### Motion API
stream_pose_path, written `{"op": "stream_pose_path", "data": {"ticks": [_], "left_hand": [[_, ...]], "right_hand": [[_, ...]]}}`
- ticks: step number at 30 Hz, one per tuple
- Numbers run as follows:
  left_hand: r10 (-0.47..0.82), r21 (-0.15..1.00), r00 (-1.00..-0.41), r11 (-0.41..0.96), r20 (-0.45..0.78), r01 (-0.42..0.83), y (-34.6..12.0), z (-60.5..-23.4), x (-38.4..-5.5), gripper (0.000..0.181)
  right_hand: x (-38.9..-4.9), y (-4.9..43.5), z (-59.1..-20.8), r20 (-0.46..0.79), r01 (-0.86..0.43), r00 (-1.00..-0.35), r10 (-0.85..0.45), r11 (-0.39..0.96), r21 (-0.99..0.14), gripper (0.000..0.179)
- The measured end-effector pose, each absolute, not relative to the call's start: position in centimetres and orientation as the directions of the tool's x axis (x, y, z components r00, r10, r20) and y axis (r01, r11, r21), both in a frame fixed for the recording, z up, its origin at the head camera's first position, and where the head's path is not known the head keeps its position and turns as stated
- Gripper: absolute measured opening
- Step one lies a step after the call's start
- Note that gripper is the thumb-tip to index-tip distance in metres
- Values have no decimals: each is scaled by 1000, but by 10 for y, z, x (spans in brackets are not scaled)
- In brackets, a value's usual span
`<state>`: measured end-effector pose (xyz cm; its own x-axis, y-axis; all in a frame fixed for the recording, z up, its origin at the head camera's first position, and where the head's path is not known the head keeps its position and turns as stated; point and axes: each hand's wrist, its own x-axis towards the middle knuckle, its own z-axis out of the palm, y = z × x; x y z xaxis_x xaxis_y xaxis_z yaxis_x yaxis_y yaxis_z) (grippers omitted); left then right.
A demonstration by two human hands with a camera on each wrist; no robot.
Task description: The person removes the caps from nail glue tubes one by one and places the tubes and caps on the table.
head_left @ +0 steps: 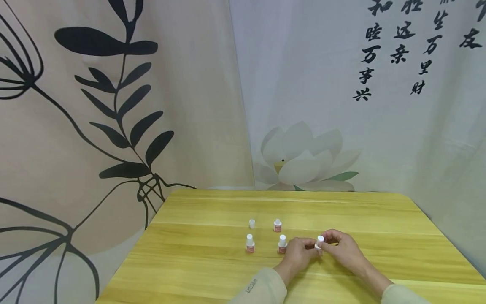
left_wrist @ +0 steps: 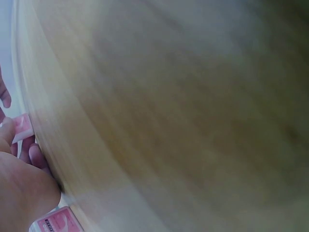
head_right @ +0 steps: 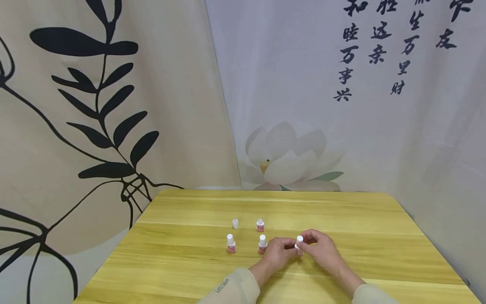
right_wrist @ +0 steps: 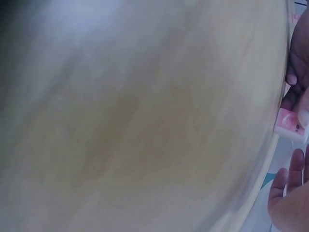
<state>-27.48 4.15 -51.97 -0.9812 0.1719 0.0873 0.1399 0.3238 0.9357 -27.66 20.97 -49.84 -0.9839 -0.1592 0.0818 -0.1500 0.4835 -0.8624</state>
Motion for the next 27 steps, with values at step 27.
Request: {"op": "stream_pose_path", "data": {"ticks": [27], "left_hand": [[177, 928, -977, 331, 117, 171, 40, -514, -271, 11]], "right_hand": [[-277, 207, -498, 76, -131, -987, -145, 421, -898, 38]]}}
